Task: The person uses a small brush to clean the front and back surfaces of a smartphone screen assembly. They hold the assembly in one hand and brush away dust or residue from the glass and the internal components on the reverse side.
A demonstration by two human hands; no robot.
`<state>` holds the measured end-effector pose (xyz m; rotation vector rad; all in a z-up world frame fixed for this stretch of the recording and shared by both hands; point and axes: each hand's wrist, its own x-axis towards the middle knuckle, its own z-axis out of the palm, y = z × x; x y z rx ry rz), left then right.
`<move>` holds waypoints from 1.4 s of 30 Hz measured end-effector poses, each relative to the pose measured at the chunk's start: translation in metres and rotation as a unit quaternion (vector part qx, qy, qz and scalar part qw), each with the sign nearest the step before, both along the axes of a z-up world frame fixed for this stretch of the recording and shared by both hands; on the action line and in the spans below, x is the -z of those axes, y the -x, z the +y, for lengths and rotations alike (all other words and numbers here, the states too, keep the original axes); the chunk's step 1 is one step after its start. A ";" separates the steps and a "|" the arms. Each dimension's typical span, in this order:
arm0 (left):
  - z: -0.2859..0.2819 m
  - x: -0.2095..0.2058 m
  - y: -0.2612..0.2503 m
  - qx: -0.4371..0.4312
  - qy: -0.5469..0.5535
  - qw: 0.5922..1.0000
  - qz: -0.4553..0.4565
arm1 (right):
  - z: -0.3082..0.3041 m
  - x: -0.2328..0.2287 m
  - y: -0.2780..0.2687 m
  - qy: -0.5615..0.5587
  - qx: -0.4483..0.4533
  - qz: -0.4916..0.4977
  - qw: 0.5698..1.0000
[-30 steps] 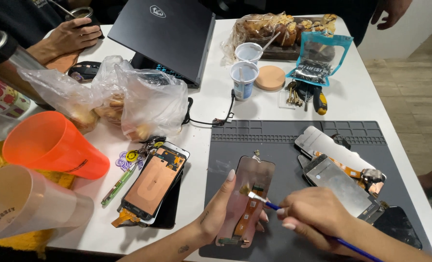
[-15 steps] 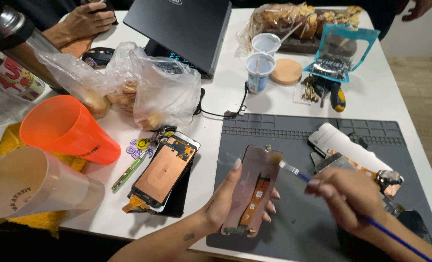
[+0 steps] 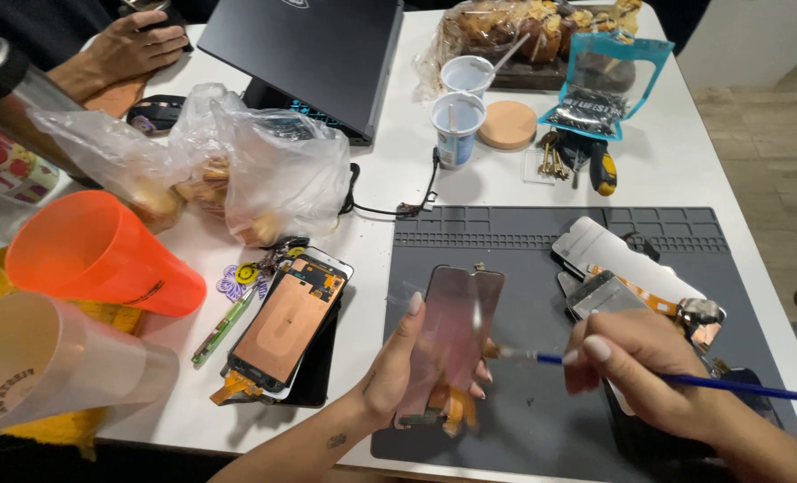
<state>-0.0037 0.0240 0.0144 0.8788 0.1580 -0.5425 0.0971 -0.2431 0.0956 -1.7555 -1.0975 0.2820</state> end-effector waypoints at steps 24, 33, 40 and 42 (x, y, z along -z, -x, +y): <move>-0.009 -0.010 0.001 -0.023 0.104 0.994 -0.002 | 0.002 0.021 -0.011 -0.093 0.027 -0.242 0.965; -0.009 0.005 -0.001 -0.033 0.095 0.995 -0.006 | 0.014 0.002 0.000 -0.047 -0.109 -0.189 0.975; -0.011 -0.004 -0.001 -0.040 0.063 0.996 -0.050 | 0.009 0.013 -0.001 -0.061 0.002 -0.228 0.972; -0.011 0.009 -0.002 -0.018 0.156 0.987 -0.040 | 0.014 0.014 0.005 -0.092 -0.060 -0.201 0.973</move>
